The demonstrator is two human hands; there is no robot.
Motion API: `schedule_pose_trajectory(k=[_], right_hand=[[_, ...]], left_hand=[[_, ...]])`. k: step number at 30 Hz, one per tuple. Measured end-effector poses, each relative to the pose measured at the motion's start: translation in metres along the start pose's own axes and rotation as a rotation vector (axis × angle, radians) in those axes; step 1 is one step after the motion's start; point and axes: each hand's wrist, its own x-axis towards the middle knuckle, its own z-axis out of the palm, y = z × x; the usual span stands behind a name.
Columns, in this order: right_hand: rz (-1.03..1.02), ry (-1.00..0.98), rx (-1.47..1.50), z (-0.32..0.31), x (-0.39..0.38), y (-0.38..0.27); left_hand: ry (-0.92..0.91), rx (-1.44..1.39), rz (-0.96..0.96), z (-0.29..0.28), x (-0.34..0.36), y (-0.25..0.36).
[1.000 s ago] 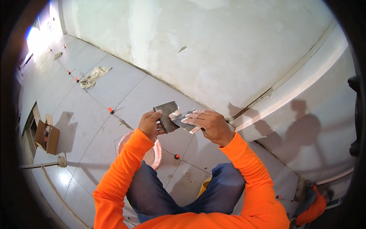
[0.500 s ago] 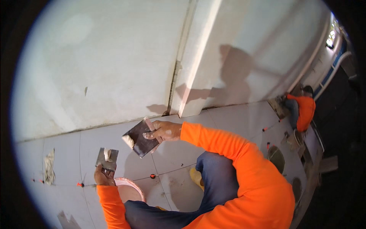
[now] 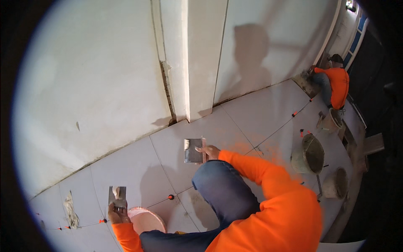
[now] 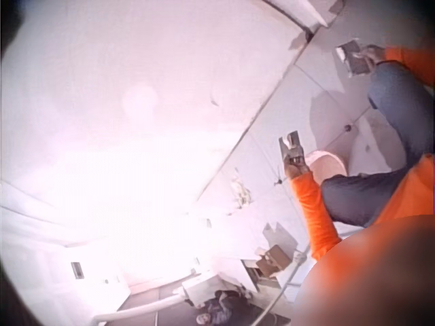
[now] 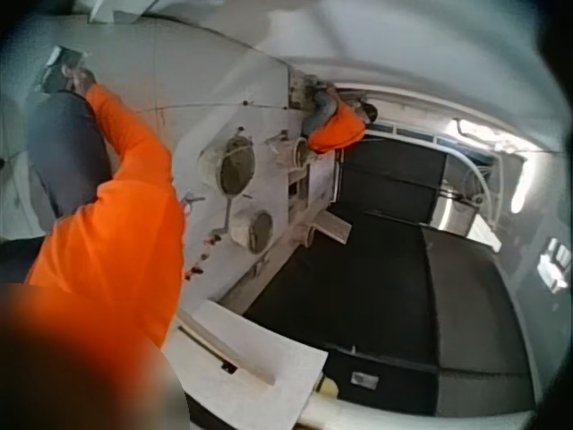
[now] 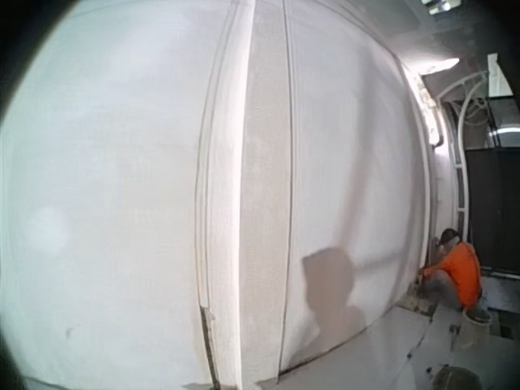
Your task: The person applies joint compound to ceiling and wall seams using a putty knife and hawk. They repeatedly scoop compound from a bucket, spread it along seams, and smooth the surface while working on a scaffold in a construction area.
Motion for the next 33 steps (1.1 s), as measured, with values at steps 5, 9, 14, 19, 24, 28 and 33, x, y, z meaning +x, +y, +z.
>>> schedule_pose_trajectory(k=[5, 9, 14, 19, 24, 28, 33], right_hand=[[-0.082, 0.277, -0.468, -0.085, -0.003, 0.054], [-0.058, 0.294, 0.051, -0.069, -0.002, 0.017], [-0.178, 0.195, 0.489, -0.046, 0.026, -0.029], [-0.197, 0.283, 0.12, -0.073, 0.051, -0.005], [-0.181, 0.451, -0.433, -0.095, 0.048, 0.008], [-0.207, 0.574, -0.419, -0.101, 0.024, 0.004], [-0.639, 0.799, -0.515, -0.079, -0.061, -0.031]], left_hand=[[0.016, -0.07, 0.038, 0.007, 0.007, -0.01], [-0.063, -0.032, -0.022, 0.078, 0.038, -0.021], [-0.404, -0.026, -0.11, 0.167, 0.067, -0.025], [-0.861, -0.108, -0.256, 0.174, 0.067, -0.041], [-0.464, 0.064, -0.237, 0.171, 0.054, -0.049], [-0.281, 0.239, -0.192, 0.188, 0.051, -0.043], [-0.253, 0.227, -0.292, 0.201, 0.057, -0.063]])
